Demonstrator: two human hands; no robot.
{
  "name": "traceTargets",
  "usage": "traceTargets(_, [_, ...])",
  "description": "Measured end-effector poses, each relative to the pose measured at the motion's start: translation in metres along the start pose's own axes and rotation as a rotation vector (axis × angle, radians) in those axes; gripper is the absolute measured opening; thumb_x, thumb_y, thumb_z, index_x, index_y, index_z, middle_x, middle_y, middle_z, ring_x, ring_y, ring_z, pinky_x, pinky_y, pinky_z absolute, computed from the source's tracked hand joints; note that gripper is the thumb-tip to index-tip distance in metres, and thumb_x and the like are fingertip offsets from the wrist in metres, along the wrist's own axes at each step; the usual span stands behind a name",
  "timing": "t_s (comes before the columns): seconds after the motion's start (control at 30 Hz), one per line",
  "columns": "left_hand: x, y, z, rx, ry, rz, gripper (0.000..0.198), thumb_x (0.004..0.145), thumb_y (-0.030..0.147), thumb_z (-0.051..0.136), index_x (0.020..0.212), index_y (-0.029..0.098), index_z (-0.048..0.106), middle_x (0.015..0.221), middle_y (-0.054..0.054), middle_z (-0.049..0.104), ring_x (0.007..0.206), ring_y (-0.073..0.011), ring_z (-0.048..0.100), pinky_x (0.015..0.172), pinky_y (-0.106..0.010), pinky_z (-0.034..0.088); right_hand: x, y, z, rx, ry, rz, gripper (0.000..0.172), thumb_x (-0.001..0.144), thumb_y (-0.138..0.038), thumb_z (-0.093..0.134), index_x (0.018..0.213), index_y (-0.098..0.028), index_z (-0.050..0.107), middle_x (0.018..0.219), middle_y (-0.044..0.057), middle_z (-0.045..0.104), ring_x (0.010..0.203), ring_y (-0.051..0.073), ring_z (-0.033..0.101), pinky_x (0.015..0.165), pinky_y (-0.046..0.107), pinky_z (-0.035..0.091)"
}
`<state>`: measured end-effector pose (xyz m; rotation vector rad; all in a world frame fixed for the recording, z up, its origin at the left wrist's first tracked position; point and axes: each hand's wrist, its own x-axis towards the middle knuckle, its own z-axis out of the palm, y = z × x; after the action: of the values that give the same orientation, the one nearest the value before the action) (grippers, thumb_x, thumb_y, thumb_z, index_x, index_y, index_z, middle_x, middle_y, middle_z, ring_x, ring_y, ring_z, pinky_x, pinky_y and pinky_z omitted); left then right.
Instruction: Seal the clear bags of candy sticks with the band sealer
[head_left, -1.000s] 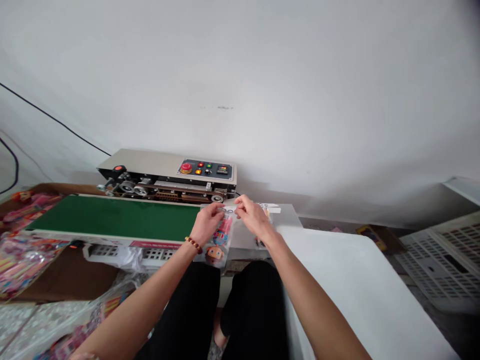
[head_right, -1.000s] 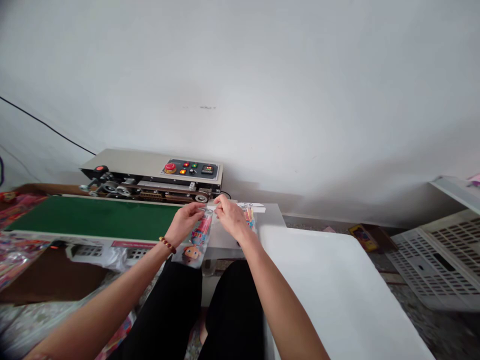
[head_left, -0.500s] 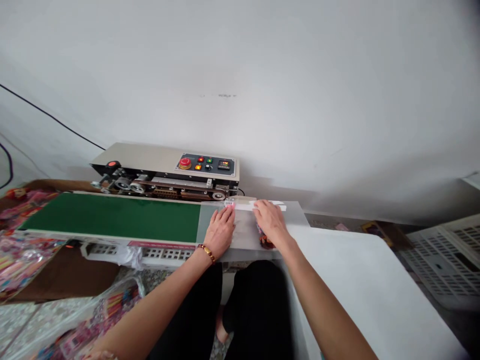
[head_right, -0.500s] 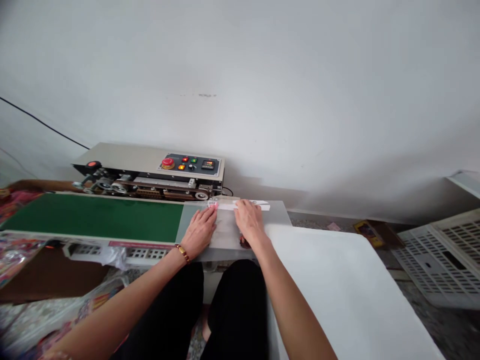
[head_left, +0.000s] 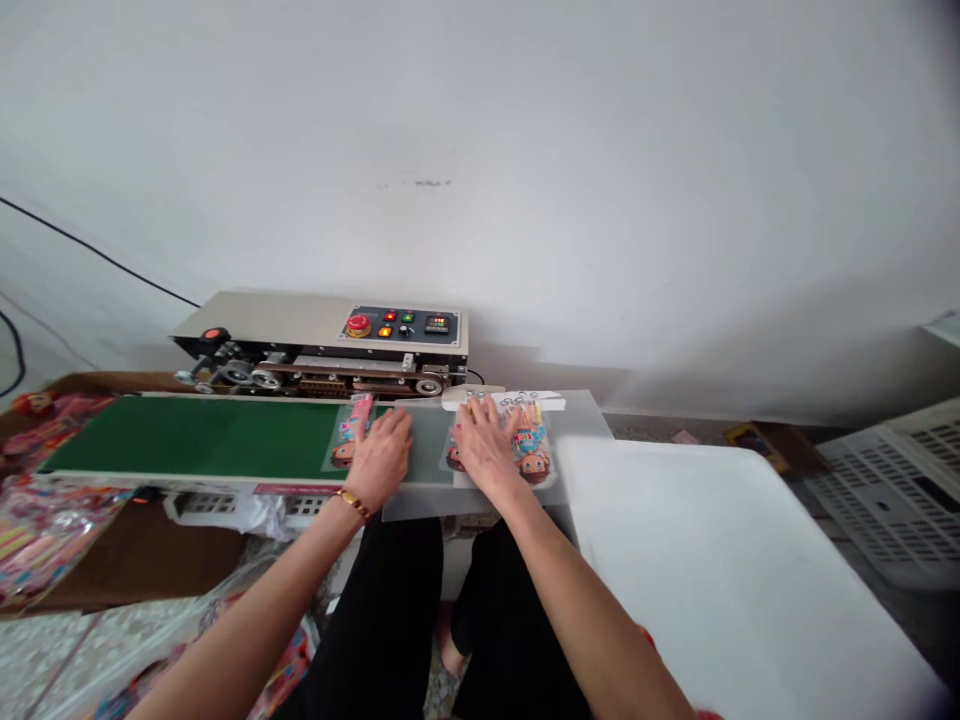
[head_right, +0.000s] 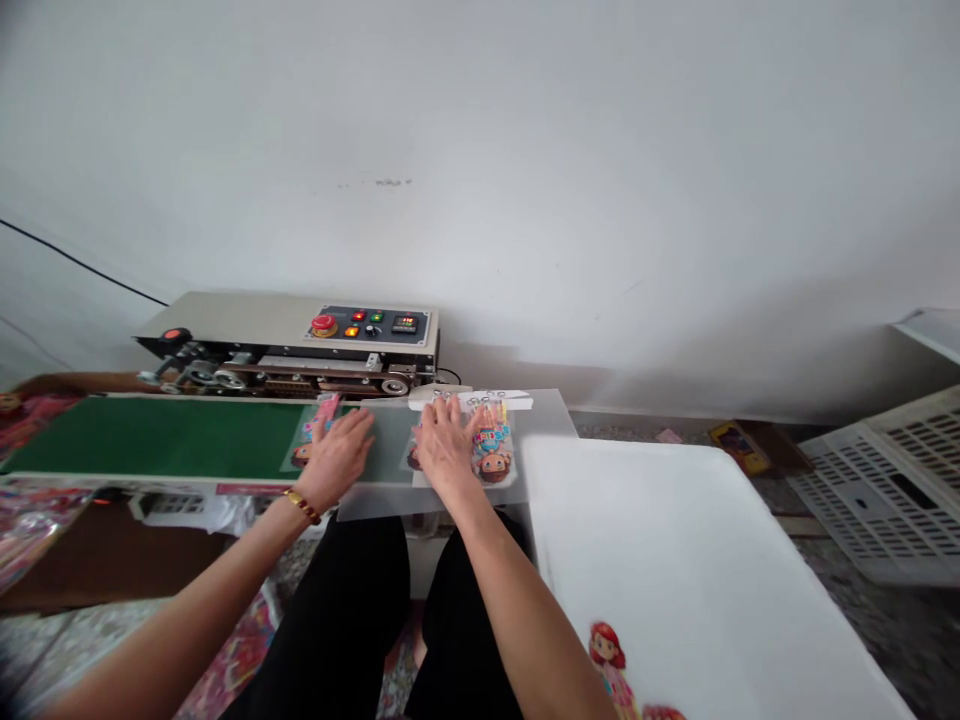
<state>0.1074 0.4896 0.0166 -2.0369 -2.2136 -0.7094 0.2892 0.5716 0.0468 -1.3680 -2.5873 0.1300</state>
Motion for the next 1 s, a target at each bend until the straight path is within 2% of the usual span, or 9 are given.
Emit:
traceTargets(0.1, [0.012, 0.035, 0.012, -0.093, -0.063, 0.149, 0.043, 0.093, 0.013, 0.041, 0.132, 0.019, 0.058, 0.140, -0.012, 0.060, 0.135, -0.0256, 0.050, 0.123, -0.052, 0.028, -0.008, 0.009, -0.006, 0.017, 0.042, 0.021, 0.041, 0.104, -0.030, 0.036, 0.141, -0.023, 0.054, 0.151, 0.013, 0.050, 0.145, 0.035, 0.032, 0.113, 0.074, 0.004])
traceTargets(0.2, [0.022, 0.063, 0.026, -0.127, -0.136, 0.236, 0.057, 0.090, 0.012, 0.046, 0.146, 0.016, 0.045, 0.150, -0.013, 0.050, 0.142, -0.0275, 0.042, 0.122, -0.052, 0.031, -0.018, 0.038, -0.021, -0.011, 0.062, 0.086, 0.037, 0.102, -0.026, 0.038, 0.132, -0.024, 0.061, 0.146, 0.011, 0.055, 0.141, 0.034, 0.036, 0.114, 0.071, 0.005])
traceTargets(0.27, [0.024, 0.071, 0.033, -0.100, -0.150, 0.232, 0.060, 0.090, 0.014, 0.048, 0.150, 0.016, 0.040, 0.152, -0.014, 0.047, 0.142, -0.0290, 0.041, 0.121, -0.052, 0.031, -0.016, 0.053, -0.030, -0.012, 0.036, 0.106, 0.035, 0.101, -0.023, 0.039, 0.125, -0.022, 0.064, 0.137, 0.012, 0.062, 0.133, 0.032, 0.046, 0.115, 0.063, 0.017])
traceTargets(0.33, [0.021, 0.072, 0.037, -0.065, -0.135, 0.220, 0.059, 0.092, 0.016, 0.047, 0.151, 0.016, 0.039, 0.153, -0.014, 0.046, 0.143, -0.0292, 0.040, 0.122, -0.052, 0.030, -0.003, 0.058, -0.035, 0.010, 0.002, 0.091, 0.035, 0.102, -0.022, 0.038, 0.123, -0.020, 0.065, 0.126, 0.012, 0.067, 0.122, 0.028, 0.055, 0.109, 0.049, 0.033])
traceTargets(0.4, [0.017, 0.070, 0.038, -0.031, -0.127, 0.220, 0.058, 0.094, 0.017, 0.046, 0.151, 0.015, 0.038, 0.153, -0.014, 0.045, 0.144, -0.0294, 0.039, 0.122, -0.053, 0.029, 0.017, 0.052, -0.035, 0.016, -0.057, 0.067, 0.034, 0.102, -0.022, 0.038, 0.119, -0.020, 0.067, 0.118, 0.011, 0.069, 0.110, 0.025, 0.060, 0.097, 0.038, 0.042])
traceTargets(0.53, [0.015, 0.068, 0.035, 0.011, -0.140, 0.227, 0.053, 0.094, 0.017, 0.045, 0.147, 0.013, 0.044, 0.152, -0.015, 0.047, 0.142, -0.0297, 0.043, 0.122, -0.054, 0.028, 0.045, 0.030, -0.028, -0.096, -0.154, 0.008, 0.029, 0.099, -0.019, 0.043, 0.107, -0.020, 0.071, 0.114, 0.011, 0.069, 0.104, 0.027, 0.060, 0.089, 0.039, 0.042])
traceTargets(0.67, [0.016, 0.071, 0.034, 0.009, -0.127, 0.217, 0.053, 0.094, 0.016, 0.044, 0.147, 0.012, 0.044, 0.153, -0.015, 0.046, 0.142, -0.0294, 0.042, 0.123, -0.053, 0.028, 0.033, 0.026, -0.022, -0.164, -0.076, -0.095, 0.031, 0.101, -0.020, 0.040, 0.109, -0.019, 0.070, 0.121, 0.014, 0.065, 0.109, 0.029, 0.055, 0.090, 0.042, 0.040])
traceTargets(0.83, [0.016, 0.071, 0.032, -0.005, -0.140, 0.223, 0.055, 0.093, 0.016, 0.046, 0.148, 0.013, 0.042, 0.153, -0.015, 0.045, 0.143, -0.0294, 0.041, 0.124, -0.055, 0.024, 0.019, 0.033, -0.024, -0.165, -0.053, -0.147, 0.035, 0.102, -0.020, 0.035, 0.111, -0.022, 0.069, 0.128, 0.010, 0.065, 0.108, 0.028, 0.055, 0.090, 0.043, 0.038])
traceTargets(1.0, [0.017, 0.051, 0.025, -0.016, -0.151, 0.154, 0.059, 0.092, 0.015, 0.046, 0.150, 0.016, 0.039, 0.153, -0.014, 0.046, 0.143, -0.0291, 0.041, 0.123, -0.055, 0.025, 0.002, 0.048, -0.031, -0.089, 0.052, -0.030, 0.034, 0.099, -0.021, 0.041, 0.120, -0.023, 0.068, 0.139, 0.009, 0.060, 0.127, 0.028, 0.048, 0.108, 0.051, 0.029])
